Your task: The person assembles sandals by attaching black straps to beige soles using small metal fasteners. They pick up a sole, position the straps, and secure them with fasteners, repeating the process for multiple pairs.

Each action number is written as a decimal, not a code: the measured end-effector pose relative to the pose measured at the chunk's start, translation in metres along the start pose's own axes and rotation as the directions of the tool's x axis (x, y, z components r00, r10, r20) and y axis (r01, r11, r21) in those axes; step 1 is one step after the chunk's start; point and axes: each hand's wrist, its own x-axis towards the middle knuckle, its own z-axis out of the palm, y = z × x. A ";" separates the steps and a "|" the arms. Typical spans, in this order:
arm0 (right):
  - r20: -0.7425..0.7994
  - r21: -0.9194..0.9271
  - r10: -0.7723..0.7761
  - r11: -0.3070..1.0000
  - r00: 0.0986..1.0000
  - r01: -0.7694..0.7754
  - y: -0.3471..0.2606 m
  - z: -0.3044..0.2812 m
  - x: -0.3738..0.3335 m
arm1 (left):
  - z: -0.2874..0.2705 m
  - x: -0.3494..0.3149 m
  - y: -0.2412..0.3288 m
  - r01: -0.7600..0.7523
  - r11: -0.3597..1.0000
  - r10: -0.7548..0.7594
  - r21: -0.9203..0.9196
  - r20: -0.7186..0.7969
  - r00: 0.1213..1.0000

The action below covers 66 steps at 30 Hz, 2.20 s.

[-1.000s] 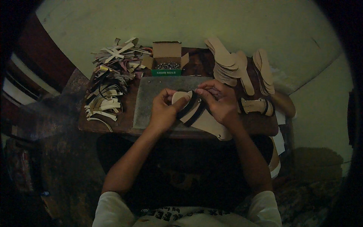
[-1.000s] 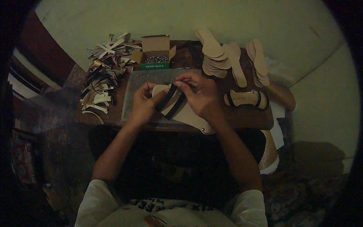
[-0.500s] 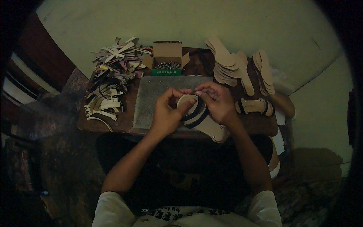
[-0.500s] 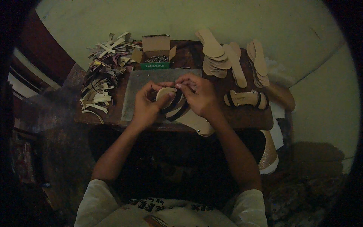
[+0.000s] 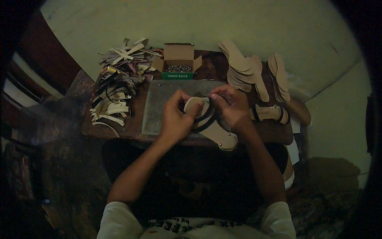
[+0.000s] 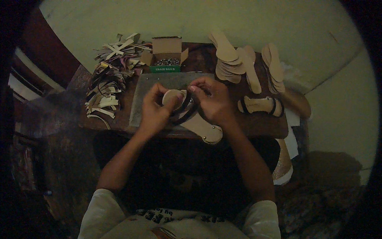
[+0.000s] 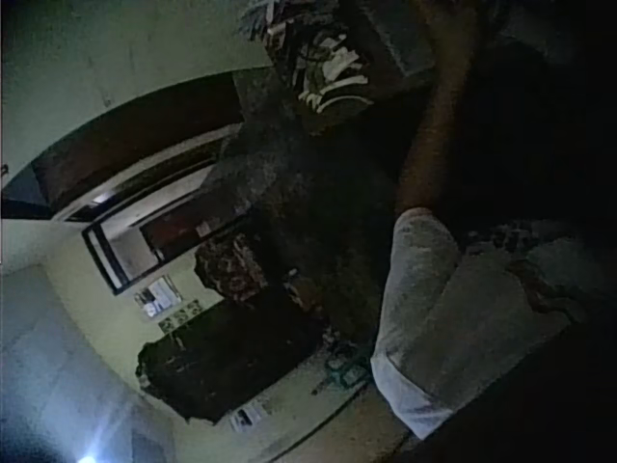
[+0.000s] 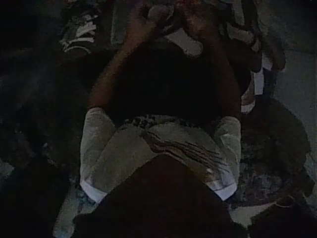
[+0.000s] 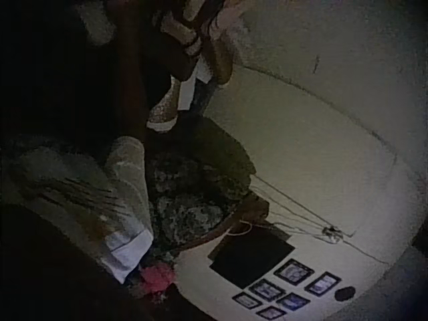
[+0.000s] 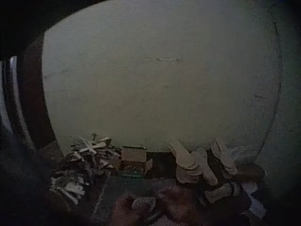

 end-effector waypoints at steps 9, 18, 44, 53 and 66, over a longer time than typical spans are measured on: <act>0.018 0.108 -0.107 0.989 0.994 0.105 0.014 -0.003 0.005 | -0.012 0.010 -0.005 0.420 0.873 -0.414 -0.248 0.076 0.907; 0.068 -0.070 -0.108 0.991 0.992 0.113 0.000 -0.009 0.000 | -0.012 0.012 -0.010 0.498 0.801 -0.459 -0.332 0.192 0.867; 0.146 -0.069 -0.188 0.977 0.971 0.200 -0.002 -0.006 -0.001 | -0.021 0.017 -0.006 0.600 0.678 -0.459 -0.425 0.393 0.797; 0.224 0.143 0.046 0.987 0.973 -0.080 0.014 -0.005 0.004 | -0.021 0.014 -0.006 0.447 0.854 -0.366 -0.266 0.301 0.880; 0.335 0.039 -0.189 0.982 0.923 0.187 0.004 -0.008 0.000 | -0.019 0.013 0.003 0.462 0.875 -0.404 -0.145 0.307 0.862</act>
